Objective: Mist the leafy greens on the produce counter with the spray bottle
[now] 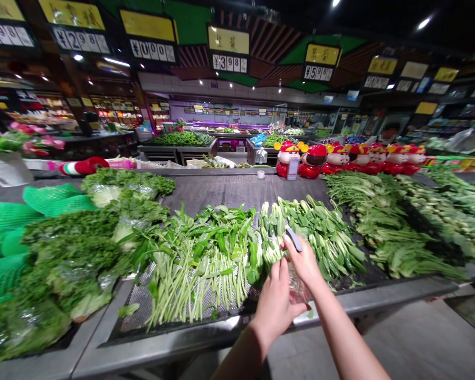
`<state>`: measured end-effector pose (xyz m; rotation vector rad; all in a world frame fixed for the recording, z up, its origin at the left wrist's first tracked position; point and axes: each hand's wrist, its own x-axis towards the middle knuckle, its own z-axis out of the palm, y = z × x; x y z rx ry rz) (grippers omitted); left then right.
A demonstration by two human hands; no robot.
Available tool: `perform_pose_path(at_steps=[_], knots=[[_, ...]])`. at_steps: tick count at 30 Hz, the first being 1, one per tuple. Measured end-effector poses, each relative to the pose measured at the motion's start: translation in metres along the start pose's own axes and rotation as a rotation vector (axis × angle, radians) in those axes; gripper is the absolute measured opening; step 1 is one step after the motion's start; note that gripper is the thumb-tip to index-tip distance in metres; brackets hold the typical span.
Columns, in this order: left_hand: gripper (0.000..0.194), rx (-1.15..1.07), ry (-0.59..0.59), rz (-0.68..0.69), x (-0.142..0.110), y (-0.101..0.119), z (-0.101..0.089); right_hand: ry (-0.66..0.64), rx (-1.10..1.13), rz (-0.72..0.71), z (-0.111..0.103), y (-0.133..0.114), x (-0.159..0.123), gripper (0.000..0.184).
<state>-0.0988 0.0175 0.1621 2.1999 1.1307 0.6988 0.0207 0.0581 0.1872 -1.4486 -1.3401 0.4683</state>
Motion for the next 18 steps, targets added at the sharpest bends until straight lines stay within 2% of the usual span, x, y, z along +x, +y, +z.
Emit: perform_pose_path(at_steps=[11,18], knots=[[0.100,-0.010,-0.045,-0.033,-0.019,-0.019,-0.018,-0.034,0.009,0.015,0.026,-0.012,-0.014,0.037],[0.098,-0.012,-0.064,-0.049,-0.033,-0.032,-0.032,-0.014,0.036,0.057,0.050,-0.009,-0.026,0.035]])
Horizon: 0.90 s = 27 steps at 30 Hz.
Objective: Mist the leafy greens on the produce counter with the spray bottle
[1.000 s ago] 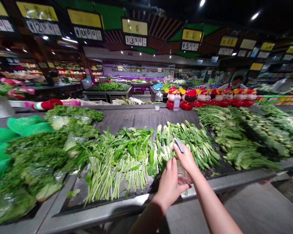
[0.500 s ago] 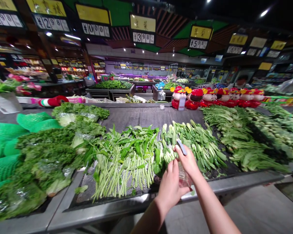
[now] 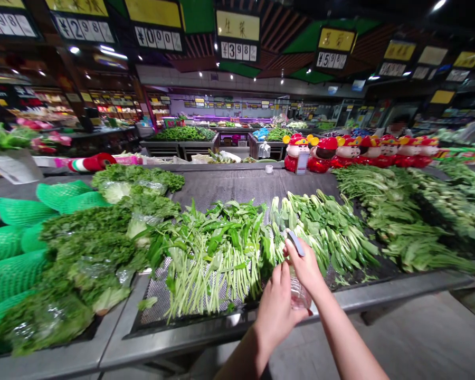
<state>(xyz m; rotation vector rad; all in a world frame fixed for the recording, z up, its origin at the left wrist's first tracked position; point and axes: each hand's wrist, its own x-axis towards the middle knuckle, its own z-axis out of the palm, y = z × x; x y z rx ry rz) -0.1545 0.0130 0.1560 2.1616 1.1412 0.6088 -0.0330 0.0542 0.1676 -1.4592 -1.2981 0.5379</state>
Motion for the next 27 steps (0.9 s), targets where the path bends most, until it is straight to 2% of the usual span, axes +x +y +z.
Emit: perform_pose_path(at_steps=[6,17,21,27], knots=[[0.096,-0.017,-0.025,-0.014,-0.007,-0.007,-0.001,-0.009,0.022,0.008,0.005,0.001,-0.007,0.031],[0.104,-0.031,-0.138,-0.053,-0.027,-0.015,0.038,0.008,0.012,0.137,-0.005,0.033,-0.044,0.034],[0.101,-0.051,-0.160,-0.020,-0.033,-0.011,0.047,0.038,-0.050,0.169,-0.013,0.037,-0.058,0.035],[0.102,-0.067,-0.128,-0.010,-0.041,0.002,0.062,0.034,-0.057,0.167,-0.032,0.042,-0.068,0.037]])
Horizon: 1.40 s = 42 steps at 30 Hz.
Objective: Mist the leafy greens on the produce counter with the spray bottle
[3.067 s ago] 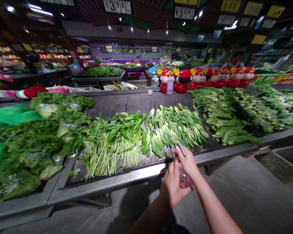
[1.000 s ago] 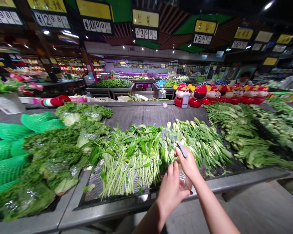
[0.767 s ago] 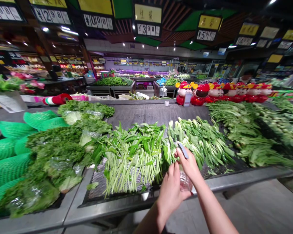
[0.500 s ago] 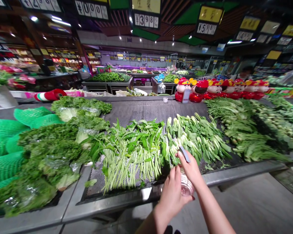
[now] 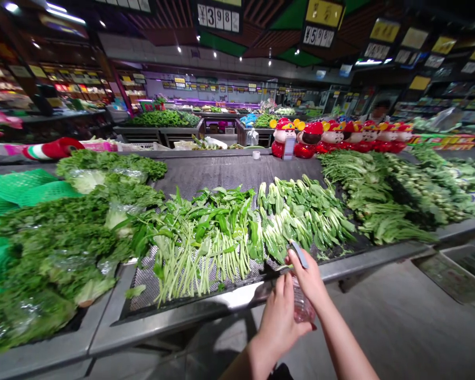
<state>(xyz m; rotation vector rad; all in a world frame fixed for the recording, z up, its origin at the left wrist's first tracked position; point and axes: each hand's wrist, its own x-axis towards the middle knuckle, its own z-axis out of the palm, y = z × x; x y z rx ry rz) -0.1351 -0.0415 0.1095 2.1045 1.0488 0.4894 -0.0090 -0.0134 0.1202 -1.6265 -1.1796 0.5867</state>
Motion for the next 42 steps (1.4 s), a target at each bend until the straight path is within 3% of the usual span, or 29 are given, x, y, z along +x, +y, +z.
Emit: perform_pose_path(at_steps=[7,17,22,30,36,42], knots=[[0.104,-0.042,0.041,0.006,-0.013,0.025,0.014,-0.038,0.034,-0.008,-0.023,0.002,-0.010,0.038],[0.106,-0.065,0.062,-0.145,-0.036,0.048,0.047,-0.110,-0.015,0.011,-0.041,0.016,-0.038,0.039],[0.103,-0.116,0.103,-0.105,-0.050,0.048,0.047,-0.158,0.053,-0.016,-0.035,0.019,-0.047,0.038],[0.108,-0.043,0.075,-0.162,-0.062,0.050,0.053,-0.209,0.116,-0.007,-0.030,0.025,-0.056,0.040],[0.103,-0.032,0.141,-0.180,-0.059,0.052,0.050,-0.219,0.041,-0.036,-0.031,0.012,-0.051,0.039],[0.105,0.037,0.205,-0.066,-0.054,0.036,0.041,-0.188,0.059,-0.072,-0.026,-0.002,-0.042,0.040]])
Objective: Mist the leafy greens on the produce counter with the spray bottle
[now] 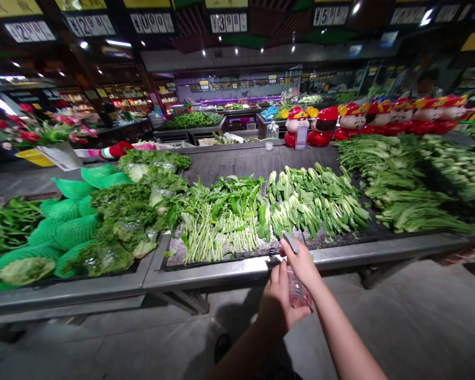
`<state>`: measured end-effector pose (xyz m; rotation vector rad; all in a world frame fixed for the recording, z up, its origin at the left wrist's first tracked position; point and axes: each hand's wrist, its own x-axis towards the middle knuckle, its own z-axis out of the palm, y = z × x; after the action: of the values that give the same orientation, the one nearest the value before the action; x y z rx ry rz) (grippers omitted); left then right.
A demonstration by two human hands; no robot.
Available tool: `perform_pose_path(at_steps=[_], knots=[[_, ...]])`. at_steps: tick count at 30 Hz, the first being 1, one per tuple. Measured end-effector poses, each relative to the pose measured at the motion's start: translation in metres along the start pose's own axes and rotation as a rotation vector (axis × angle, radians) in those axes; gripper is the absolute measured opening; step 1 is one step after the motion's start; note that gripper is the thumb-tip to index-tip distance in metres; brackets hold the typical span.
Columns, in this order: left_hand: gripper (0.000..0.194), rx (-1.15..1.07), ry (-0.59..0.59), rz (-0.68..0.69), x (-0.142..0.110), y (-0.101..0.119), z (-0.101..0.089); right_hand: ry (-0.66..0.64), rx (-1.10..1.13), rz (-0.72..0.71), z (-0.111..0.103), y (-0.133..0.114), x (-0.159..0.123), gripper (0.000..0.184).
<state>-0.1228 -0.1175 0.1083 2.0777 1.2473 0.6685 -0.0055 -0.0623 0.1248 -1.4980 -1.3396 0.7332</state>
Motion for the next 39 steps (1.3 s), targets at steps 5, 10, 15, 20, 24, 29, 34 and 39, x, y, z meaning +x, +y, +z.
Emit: perform_pose_path(at_steps=[5,10,15,20,24,29,34,39], knots=[[0.109,0.097,-0.064,-0.026,0.013,-0.008,-0.027,0.059,0.056,-0.037,0.013,-0.018,0.014,0.039],[0.110,0.109,-0.076,0.043,0.028,-0.011,-0.060,0.096,0.116,-0.085,0.024,-0.040,0.027,0.037],[0.109,0.104,-0.109,0.080,0.036,-0.017,-0.075,0.151,0.079,-0.082,0.030,-0.051,0.035,0.035],[0.106,0.084,-0.121,0.105,0.040,-0.025,-0.080,0.164,0.047,-0.069,0.039,-0.051,0.037,0.036],[0.104,0.070,-0.121,0.107,0.043,-0.031,-0.083,0.157,0.035,-0.065,0.044,-0.051,0.043,0.037],[0.101,0.057,-0.106,0.090,0.049,-0.031,-0.093,0.149,0.008,-0.104,0.046,-0.065,0.053,0.035],[0.100,0.056,-0.081,0.092,0.058,-0.025,-0.109,0.120,-0.026,-0.123,0.048,-0.087,0.064,0.035],[0.097,0.066,-0.045,0.106,0.059,-0.026,-0.117,0.142,-0.039,-0.143,0.054,-0.094,0.069,0.036]])
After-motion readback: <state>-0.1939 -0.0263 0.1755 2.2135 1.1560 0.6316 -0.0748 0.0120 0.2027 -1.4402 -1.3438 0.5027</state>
